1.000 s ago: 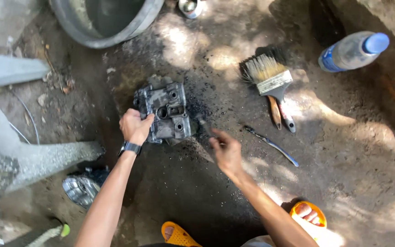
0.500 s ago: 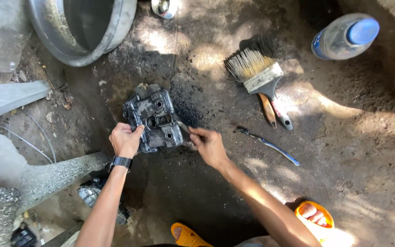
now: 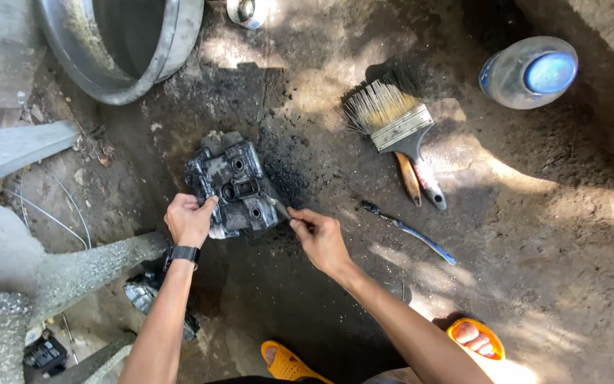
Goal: Cleaning a motorcycle engine cylinder head using a small brush and a scraper tool with a cleaning solution.
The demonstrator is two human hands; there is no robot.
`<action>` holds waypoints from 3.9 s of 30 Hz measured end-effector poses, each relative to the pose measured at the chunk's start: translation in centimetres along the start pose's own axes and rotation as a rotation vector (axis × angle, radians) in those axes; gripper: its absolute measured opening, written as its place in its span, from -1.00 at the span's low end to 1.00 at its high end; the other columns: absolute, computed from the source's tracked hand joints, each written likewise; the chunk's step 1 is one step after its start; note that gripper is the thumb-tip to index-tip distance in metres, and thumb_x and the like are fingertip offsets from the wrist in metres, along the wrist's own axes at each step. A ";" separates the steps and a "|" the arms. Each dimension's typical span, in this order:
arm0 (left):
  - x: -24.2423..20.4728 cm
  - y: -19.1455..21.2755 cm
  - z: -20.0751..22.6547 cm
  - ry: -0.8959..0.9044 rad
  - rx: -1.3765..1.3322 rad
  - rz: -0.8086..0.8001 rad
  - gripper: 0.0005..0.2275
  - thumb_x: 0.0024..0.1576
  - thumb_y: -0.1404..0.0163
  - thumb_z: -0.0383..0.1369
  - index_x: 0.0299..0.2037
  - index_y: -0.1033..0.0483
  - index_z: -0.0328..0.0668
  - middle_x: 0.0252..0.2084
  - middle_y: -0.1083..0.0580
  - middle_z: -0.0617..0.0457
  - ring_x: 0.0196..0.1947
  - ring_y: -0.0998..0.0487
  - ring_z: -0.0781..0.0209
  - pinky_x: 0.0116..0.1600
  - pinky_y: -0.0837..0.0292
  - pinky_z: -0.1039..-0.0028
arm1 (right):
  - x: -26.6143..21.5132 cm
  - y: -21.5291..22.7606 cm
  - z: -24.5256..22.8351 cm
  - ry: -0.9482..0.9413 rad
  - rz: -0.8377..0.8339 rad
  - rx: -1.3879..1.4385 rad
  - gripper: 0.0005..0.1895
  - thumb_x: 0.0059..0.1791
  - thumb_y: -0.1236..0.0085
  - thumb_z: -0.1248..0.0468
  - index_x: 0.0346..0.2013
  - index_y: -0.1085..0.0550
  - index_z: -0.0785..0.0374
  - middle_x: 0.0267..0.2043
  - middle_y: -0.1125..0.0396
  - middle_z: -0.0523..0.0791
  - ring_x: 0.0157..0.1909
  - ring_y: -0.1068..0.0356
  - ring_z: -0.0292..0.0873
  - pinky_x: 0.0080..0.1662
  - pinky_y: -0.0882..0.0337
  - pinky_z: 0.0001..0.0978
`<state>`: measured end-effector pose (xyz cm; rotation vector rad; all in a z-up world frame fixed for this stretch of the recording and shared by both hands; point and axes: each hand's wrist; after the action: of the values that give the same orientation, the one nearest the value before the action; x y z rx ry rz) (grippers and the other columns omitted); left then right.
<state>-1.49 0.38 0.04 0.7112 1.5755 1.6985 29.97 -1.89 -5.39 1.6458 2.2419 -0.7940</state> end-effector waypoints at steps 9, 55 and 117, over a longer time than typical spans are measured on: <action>-0.1 -0.4 -0.1 -0.005 0.006 0.029 -0.62 -0.11 -0.42 -0.24 -0.34 -0.52 -0.37 -0.43 -0.58 -0.09 -0.45 -0.61 0.20 -0.23 -0.52 0.37 | 0.7 -0.8 2.3 0.188 0.053 0.044 -0.70 0.04 -0.15 0.36 0.07 -0.56 0.32 -0.38 -0.50 -0.17 -0.40 -0.39 -0.40 -0.27 -0.45 -0.45; -0.9 -0.5 0.7 -0.057 -0.107 0.085 -0.65 -0.15 -0.42 -0.34 -0.44 -0.43 -0.34 -0.46 -0.49 -0.05 -0.48 -0.53 0.16 -0.30 -0.50 0.35 | 6.9 -0.7 -2.3 0.277 0.091 -0.281 -0.74 0.03 -0.20 0.35 0.02 -0.60 0.25 -0.25 -0.53 0.11 -0.43 -0.47 -0.17 -0.28 -0.46 -0.31; -1.0 -1.2 0.6 -0.069 -0.052 0.096 -0.65 -0.15 -0.39 -0.33 -0.39 -0.43 -0.31 -0.35 -0.45 -0.10 -0.22 -0.44 -0.13 -0.13 -0.40 0.08 | 3.5 -0.1 -2.5 0.579 0.152 -0.528 -0.79 -0.04 -0.20 0.34 -0.15 -0.66 0.26 -0.41 -0.46 0.06 -0.50 -0.42 0.02 -0.39 -0.46 -0.09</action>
<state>-0.25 -0.01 -0.99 0.8215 1.4654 1.7589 29.01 2.35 -5.07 1.8790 2.3325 0.3480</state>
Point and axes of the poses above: each hand's wrist, its own x-axis towards the middle knuckle, its own y-axis out of the back of the hand, z = x × y
